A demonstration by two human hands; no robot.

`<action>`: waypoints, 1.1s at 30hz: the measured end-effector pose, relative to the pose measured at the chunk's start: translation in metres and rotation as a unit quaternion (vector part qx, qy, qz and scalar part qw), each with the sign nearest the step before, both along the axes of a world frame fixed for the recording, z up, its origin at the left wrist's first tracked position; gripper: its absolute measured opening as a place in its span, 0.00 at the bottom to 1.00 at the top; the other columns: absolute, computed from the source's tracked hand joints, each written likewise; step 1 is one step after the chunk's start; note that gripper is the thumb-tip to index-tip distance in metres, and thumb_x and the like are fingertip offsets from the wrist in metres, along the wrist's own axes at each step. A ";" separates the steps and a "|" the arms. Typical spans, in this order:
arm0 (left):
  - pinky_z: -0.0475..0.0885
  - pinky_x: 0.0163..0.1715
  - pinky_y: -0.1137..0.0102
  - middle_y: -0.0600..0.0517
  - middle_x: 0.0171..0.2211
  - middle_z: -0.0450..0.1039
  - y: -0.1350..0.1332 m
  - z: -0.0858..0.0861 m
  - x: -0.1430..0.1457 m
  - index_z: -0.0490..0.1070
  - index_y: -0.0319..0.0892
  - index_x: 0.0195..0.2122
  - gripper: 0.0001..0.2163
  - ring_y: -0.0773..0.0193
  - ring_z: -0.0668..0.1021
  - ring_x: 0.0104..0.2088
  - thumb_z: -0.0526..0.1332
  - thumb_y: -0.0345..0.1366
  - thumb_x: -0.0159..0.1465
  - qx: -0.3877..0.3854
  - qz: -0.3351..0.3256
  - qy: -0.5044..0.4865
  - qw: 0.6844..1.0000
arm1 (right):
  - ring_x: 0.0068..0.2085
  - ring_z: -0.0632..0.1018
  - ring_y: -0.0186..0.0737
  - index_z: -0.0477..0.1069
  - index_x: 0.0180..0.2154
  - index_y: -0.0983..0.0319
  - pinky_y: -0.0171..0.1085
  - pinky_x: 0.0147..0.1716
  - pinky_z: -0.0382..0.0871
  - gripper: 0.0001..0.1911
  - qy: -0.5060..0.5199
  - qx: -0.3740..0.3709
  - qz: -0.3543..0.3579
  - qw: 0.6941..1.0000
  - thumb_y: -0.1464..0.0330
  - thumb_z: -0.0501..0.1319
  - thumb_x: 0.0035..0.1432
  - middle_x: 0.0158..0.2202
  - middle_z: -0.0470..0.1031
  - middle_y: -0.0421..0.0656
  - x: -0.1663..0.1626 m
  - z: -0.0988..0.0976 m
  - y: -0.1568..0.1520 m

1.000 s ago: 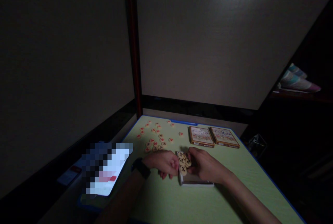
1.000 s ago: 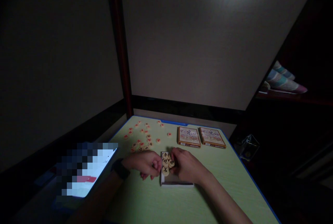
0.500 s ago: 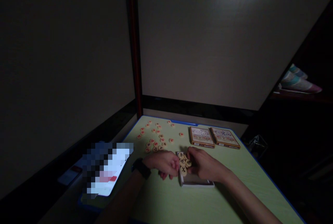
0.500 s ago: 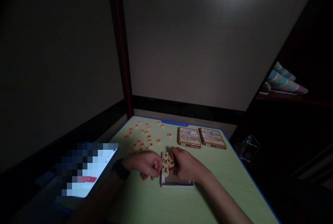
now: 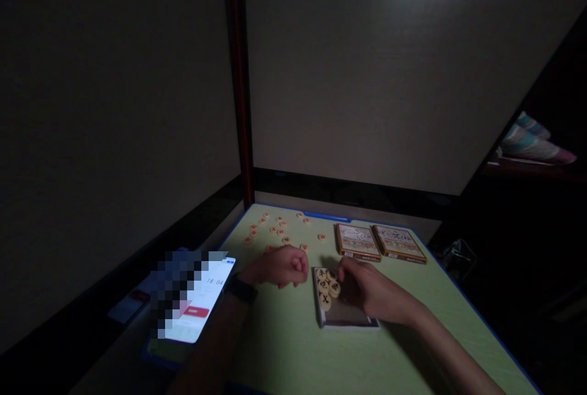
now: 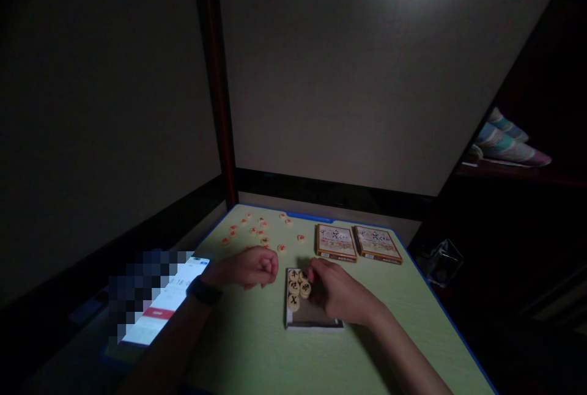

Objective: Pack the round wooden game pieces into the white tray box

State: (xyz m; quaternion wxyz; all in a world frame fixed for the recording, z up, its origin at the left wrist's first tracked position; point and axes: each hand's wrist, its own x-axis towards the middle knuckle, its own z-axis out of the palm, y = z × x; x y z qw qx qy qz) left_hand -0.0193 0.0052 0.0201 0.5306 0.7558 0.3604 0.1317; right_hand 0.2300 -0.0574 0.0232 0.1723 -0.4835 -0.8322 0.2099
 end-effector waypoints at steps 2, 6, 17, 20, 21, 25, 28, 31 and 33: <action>0.58 0.17 0.76 0.59 0.21 0.67 0.009 0.003 -0.009 0.67 0.41 0.28 0.04 0.73 0.64 0.16 0.61 0.34 0.53 0.049 0.078 -0.057 0.994 | 0.32 0.70 0.36 0.64 0.34 0.60 0.32 0.31 0.58 0.16 0.013 -0.004 0.006 1.000 0.81 0.60 0.42 0.31 0.70 0.37 0.006 0.002 -0.002; 0.66 0.26 0.74 0.55 0.24 0.71 0.024 0.001 -0.027 0.67 0.41 0.26 0.03 0.67 0.73 0.25 0.60 0.32 0.55 0.209 0.291 -0.025 0.933 | 0.32 0.71 0.37 0.68 0.35 0.61 0.32 0.31 0.59 0.17 0.016 0.005 -0.002 1.000 0.83 0.56 0.41 0.32 0.72 0.39 0.018 -0.001 -0.001; 0.69 0.46 0.65 0.46 0.44 0.74 -0.009 -0.006 -0.035 0.74 0.42 0.41 0.08 0.55 0.77 0.46 0.61 0.32 0.61 0.322 0.159 0.343 0.868 | 0.30 0.72 0.37 0.70 0.32 0.61 0.33 0.29 0.62 0.14 0.041 0.047 -0.028 0.998 0.82 0.55 0.46 0.30 0.74 0.41 0.023 -0.009 0.005; 0.69 0.46 0.64 0.46 0.44 0.74 -0.011 -0.011 -0.029 0.73 0.42 0.42 0.09 0.55 0.77 0.46 0.59 0.29 0.60 0.331 0.145 0.352 0.864 | 0.29 0.73 0.37 0.71 0.32 0.62 0.33 0.29 0.63 0.14 0.050 0.058 -0.025 0.997 0.83 0.55 0.47 0.30 0.74 0.41 0.022 -0.010 0.006; 0.69 0.46 0.64 0.46 0.44 0.74 -0.010 -0.012 -0.027 0.73 0.42 0.41 0.09 0.55 0.77 0.46 0.58 0.28 0.61 0.337 0.146 0.351 0.861 | 0.29 0.73 0.37 0.71 0.32 0.62 0.33 0.29 0.63 0.14 0.048 0.061 -0.024 0.997 0.83 0.55 0.47 0.30 0.74 0.41 0.022 -0.010 0.006; 0.69 0.45 0.64 0.46 0.41 0.75 -0.008 -0.014 -0.025 0.72 0.42 0.40 0.09 0.55 0.77 0.45 0.56 0.27 0.60 0.342 0.147 0.354 0.858 | 0.32 0.74 0.38 0.72 0.32 0.62 0.34 0.33 0.64 0.15 0.041 0.083 -0.015 0.996 0.84 0.55 0.47 0.31 0.75 0.42 0.020 -0.011 0.005; 0.69 0.45 0.64 0.46 0.42 0.75 -0.006 -0.015 -0.027 0.71 0.42 0.39 0.09 0.55 0.77 0.44 0.57 0.26 0.59 0.340 0.148 0.349 0.861 | 0.34 0.75 0.39 0.73 0.33 0.63 0.34 0.35 0.65 0.15 0.044 0.093 -0.005 0.995 0.84 0.55 0.48 0.32 0.75 0.42 0.019 -0.012 0.004; 0.68 0.46 0.65 0.46 0.43 0.74 -0.004 -0.016 -0.028 0.71 0.41 0.41 0.09 0.56 0.76 0.45 0.58 0.27 0.59 0.336 0.145 0.339 0.867 | 0.35 0.75 0.39 0.73 0.34 0.63 0.35 0.36 0.66 0.14 0.046 0.089 0.001 0.995 0.83 0.55 0.49 0.32 0.75 0.43 0.018 -0.013 0.002; 0.68 0.47 0.65 0.46 0.44 0.73 -0.004 -0.016 -0.028 0.70 0.41 0.42 0.10 0.56 0.76 0.46 0.58 0.28 0.59 0.329 0.145 0.333 0.872 | 0.35 0.75 0.39 0.73 0.34 0.63 0.35 0.36 0.67 0.14 0.044 0.085 0.001 0.995 0.83 0.56 0.49 0.32 0.75 0.43 0.017 -0.014 0.002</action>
